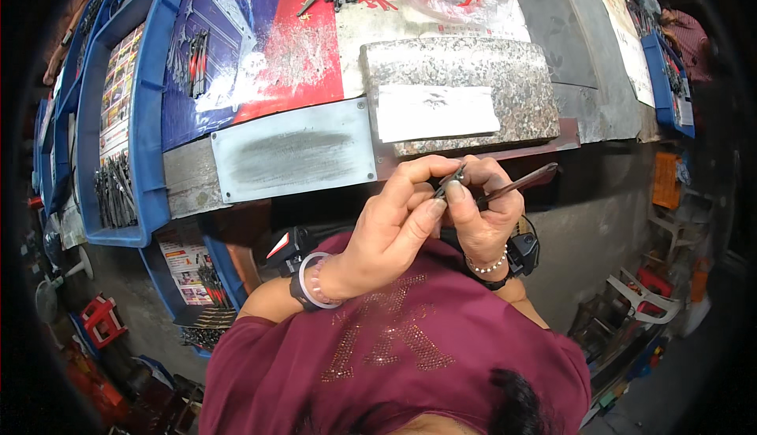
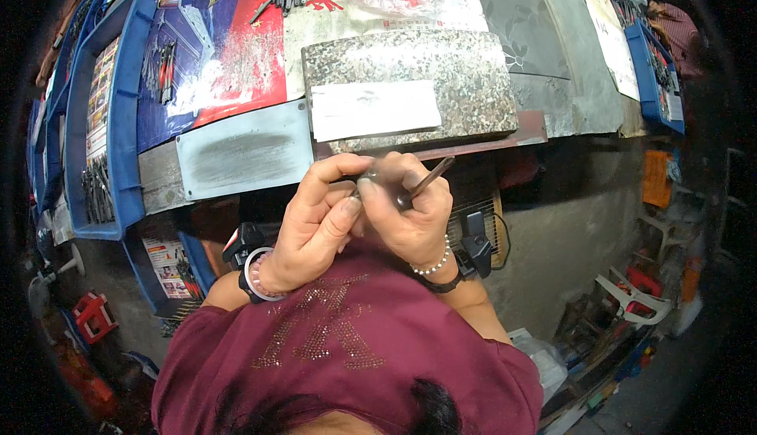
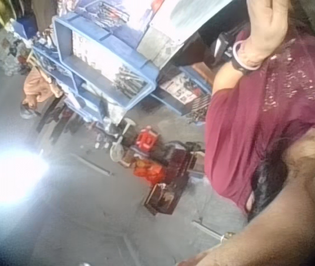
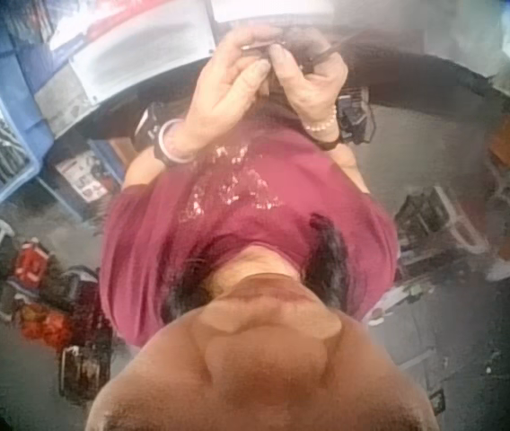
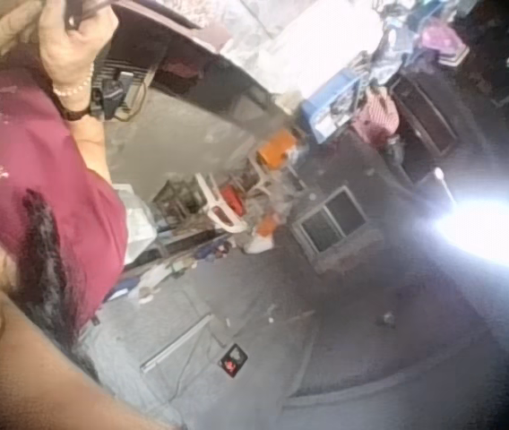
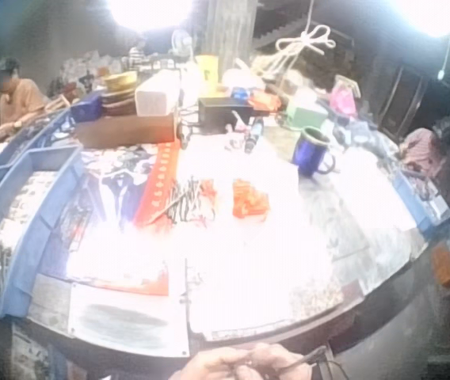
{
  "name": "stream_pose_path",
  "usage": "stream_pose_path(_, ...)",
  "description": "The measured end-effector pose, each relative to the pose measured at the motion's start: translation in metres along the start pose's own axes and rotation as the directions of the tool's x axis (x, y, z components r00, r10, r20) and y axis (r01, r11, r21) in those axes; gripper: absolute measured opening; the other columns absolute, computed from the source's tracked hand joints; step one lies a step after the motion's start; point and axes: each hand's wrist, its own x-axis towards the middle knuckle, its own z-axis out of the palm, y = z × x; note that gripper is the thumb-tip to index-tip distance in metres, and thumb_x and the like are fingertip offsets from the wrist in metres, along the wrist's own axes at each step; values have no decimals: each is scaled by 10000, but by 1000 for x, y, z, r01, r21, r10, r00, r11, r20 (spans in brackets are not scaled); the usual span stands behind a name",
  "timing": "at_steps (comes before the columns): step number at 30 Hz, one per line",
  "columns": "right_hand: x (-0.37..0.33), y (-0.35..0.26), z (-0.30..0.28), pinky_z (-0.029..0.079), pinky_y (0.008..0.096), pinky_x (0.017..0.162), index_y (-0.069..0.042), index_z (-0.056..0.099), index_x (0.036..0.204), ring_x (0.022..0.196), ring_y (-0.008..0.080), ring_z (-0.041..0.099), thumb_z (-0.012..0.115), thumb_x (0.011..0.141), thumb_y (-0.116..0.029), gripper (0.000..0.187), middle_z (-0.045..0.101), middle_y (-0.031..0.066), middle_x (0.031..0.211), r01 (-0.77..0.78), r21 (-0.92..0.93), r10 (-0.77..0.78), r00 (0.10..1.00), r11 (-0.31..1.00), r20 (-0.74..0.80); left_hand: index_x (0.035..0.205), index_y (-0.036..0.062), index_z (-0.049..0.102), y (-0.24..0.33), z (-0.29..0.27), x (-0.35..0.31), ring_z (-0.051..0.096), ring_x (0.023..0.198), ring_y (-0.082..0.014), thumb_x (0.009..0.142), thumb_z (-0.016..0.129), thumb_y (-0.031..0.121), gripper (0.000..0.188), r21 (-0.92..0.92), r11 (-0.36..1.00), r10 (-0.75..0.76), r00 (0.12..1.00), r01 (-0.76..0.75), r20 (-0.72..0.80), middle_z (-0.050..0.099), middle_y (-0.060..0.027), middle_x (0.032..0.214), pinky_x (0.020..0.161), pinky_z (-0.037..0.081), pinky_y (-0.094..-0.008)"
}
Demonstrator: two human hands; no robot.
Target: The person repeatedly sharpens small metal rods with red tips on a stone block using a file. They pick up rods from a blue bin, file the tips, inspect them, and place them back on the table. The process is repeated for multiple rods throughout the clip.
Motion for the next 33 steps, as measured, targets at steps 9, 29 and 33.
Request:
stream_pose_path(9,-8,4,12,446,296,485,7,578,949,542,204,597,643,869,-64,125,606,109,692,159,-332,-192,979,930,-68,1388,5,352,-12,3,-6,381,587,-25,1032,404,118,377,126,987,101,995,-100,-5,456,33,672,525,303,-176)
stream_pose_path(29,-23,11,15,477,298,535,4,598,923,592,203,621,657,867,-67,108,624,99,771,10,-211,-12,1000,977,-11,1311,-48,349,-25,8,-16,548,1062,-132,969,368,-56,343,223,960,204,968,-169,-144,547,-128,1181,935,419,-252)
stream_pose_path(33,-16,6,23,472,381,516,2,573,924,578,348,592,590,914,-114,118,576,150,743,150,-410,-139,989,900,59,1282,-33,365,-29,9,-18,536,992,-98,977,375,-43,305,220,960,216,959,-174,-183,556,-109,1134,889,423,-229)
